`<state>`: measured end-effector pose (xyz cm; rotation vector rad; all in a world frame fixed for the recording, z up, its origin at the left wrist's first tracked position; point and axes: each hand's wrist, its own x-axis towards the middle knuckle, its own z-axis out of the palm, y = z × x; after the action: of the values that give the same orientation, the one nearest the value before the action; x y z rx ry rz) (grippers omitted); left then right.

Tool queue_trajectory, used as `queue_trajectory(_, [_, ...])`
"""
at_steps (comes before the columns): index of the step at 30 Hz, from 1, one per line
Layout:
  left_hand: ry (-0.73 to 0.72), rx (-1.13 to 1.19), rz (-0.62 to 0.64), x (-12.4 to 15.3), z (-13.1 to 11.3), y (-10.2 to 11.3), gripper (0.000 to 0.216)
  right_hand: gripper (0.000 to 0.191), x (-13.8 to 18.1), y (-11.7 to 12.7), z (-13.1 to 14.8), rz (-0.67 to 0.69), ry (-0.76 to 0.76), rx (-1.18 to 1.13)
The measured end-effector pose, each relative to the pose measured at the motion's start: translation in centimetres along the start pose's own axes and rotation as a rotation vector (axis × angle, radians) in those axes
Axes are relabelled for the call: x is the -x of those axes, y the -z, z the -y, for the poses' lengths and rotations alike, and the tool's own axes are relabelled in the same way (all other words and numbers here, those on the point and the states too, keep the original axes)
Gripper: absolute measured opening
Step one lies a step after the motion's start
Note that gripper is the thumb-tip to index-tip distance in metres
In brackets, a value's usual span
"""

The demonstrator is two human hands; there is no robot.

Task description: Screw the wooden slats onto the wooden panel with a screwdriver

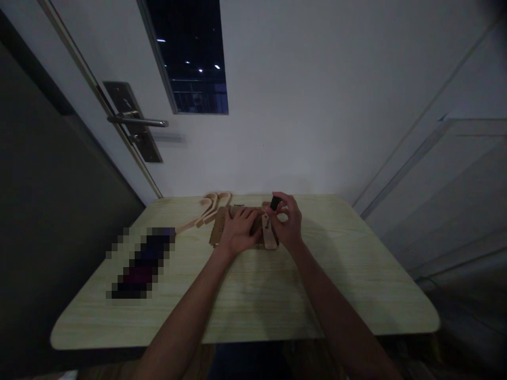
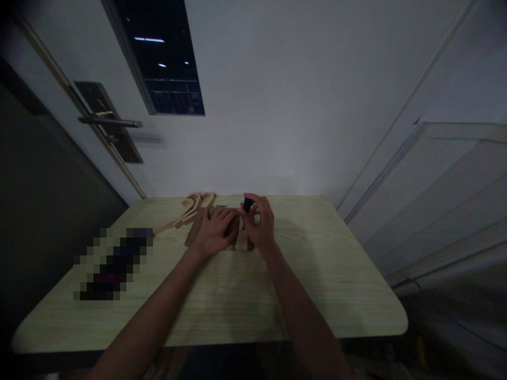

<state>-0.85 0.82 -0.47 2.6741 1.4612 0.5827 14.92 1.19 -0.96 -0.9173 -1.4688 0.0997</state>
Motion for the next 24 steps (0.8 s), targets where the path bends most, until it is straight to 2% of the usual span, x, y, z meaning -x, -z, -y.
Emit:
queue_trajectory(11, [-0.008, 0.013, -0.007, 0.07, -0.2, 0.37, 0.042, 0.032, 0.09, 0.46, 0.5, 0.094, -0.062, -0.13])
queue_trajectory(18, [-0.004, 0.015, -0.013, 0.02, -0.13, 0.16, 0.042, 0.034, 0.01, 0.09, 0.1, -0.004, -0.077, -0.067])
queue_trajectory(24, [0.006, 0.024, -0.004, 0.01, -0.13, 0.22, 0.044, 0.031, -0.01, 0.34, 0.56, 0.035, 0.003, -0.073])
